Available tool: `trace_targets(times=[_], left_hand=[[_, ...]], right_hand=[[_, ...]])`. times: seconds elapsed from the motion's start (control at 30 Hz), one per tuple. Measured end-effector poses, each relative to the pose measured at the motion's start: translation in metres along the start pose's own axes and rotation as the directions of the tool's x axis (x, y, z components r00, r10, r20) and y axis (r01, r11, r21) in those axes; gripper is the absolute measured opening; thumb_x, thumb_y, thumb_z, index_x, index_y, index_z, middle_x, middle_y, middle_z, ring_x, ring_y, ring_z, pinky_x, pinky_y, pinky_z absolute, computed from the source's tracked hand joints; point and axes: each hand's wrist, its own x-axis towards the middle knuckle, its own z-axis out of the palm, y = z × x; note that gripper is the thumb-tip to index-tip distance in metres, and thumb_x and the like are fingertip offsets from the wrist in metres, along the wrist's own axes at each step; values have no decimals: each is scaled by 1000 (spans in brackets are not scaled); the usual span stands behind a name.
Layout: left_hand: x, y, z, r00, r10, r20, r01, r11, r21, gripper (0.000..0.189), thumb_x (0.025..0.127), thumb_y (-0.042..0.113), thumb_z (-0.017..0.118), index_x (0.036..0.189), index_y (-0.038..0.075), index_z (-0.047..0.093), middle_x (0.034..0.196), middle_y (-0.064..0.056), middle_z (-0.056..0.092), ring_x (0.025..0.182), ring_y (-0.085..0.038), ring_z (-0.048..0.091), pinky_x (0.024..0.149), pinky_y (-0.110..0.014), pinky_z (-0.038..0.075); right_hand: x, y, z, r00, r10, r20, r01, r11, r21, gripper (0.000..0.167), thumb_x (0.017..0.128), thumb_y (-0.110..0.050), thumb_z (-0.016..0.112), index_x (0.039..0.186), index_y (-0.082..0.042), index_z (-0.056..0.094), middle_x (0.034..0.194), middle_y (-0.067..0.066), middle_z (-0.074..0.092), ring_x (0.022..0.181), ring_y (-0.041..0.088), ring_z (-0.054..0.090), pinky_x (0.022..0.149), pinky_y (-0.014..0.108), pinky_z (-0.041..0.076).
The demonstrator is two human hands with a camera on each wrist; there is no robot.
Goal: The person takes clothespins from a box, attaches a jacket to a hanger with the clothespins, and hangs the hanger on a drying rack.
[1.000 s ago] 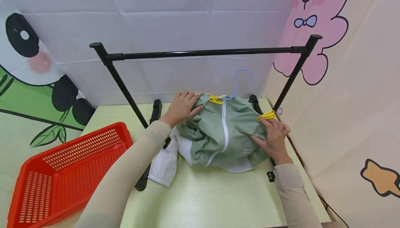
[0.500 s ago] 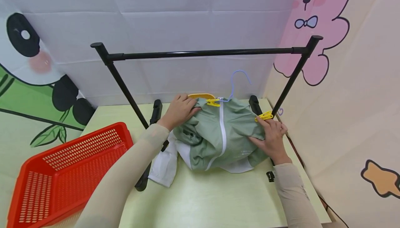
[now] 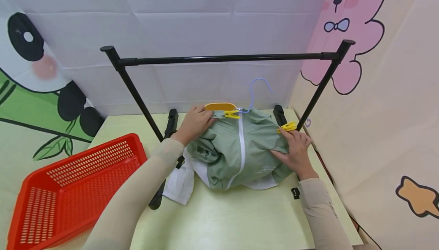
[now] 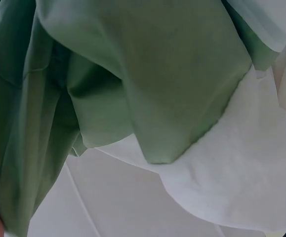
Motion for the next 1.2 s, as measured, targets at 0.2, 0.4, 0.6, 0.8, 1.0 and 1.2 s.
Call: trace_targets(times=[0.2, 0.4, 0.6, 0.8, 1.0, 1.2], left_hand=[[-2, 0, -1, 1000, -20, -21, 19, 997, -78, 20, 97, 23, 66, 85, 7, 61, 68, -6, 51, 69, -24, 42, 64, -36, 34], [-3, 2, -4, 999, -25, -45, 20, 994, -104, 18, 96, 21, 67, 87, 6, 63, 70, -7, 55, 70, -25, 45, 64, -37, 36], [-4, 3, -7, 997, -35, -64, 27, 993, -116, 17, 96, 20, 67, 87, 6, 62, 69, -7, 55, 71, -25, 46, 65, -38, 37], [-6, 4, -8, 992, -40, -116, 26, 993, -117, 18, 93, 19, 70, 85, 5, 61, 67, -7, 53, 70, -25, 47, 65, -38, 37], [-8, 5, -10, 989, -43, -143, 25, 992, -125, 21, 90, 17, 73, 83, 4, 59, 67, -7, 52, 69, -25, 47, 64, -38, 38], [-11, 4, -11, 988, -52, -147, 33, 991, -130, 20, 92, 16, 71, 81, 5, 58, 67, -7, 55, 69, -24, 48, 65, -38, 37]], right_hand=[[1, 0, 1, 1000, 0, 6, 0, 1000, 0, 73, 90, -60, 61, 122, 5, 57, 103, 26, 50, 92, 44, 42, 76, 57, 16], [2, 1, 1, 1000, -15, 6, 15, 1000, -5, 72, 90, -59, 62, 123, 5, 57, 104, 26, 49, 92, 44, 42, 75, 58, 16], [2, 2, 2, 1000, -16, 2, 16, 1000, -7, 72, 90, -59, 63, 125, 4, 56, 105, 27, 49, 92, 44, 41, 76, 58, 16], [5, 1, 3, 1000, -8, -7, 8, 1000, -10, 72, 90, -59, 63, 125, 3, 56, 104, 26, 50, 92, 45, 38, 76, 59, 16], [8, 2, 3, 999, -37, -21, 36, 999, -10, 70, 89, -58, 65, 123, 3, 58, 103, 25, 51, 92, 45, 40, 76, 59, 16], [11, 4, 3, 996, -74, -46, 74, 997, -2, 67, 88, -59, 66, 121, -1, 61, 103, 21, 56, 92, 42, 45, 77, 57, 18]])
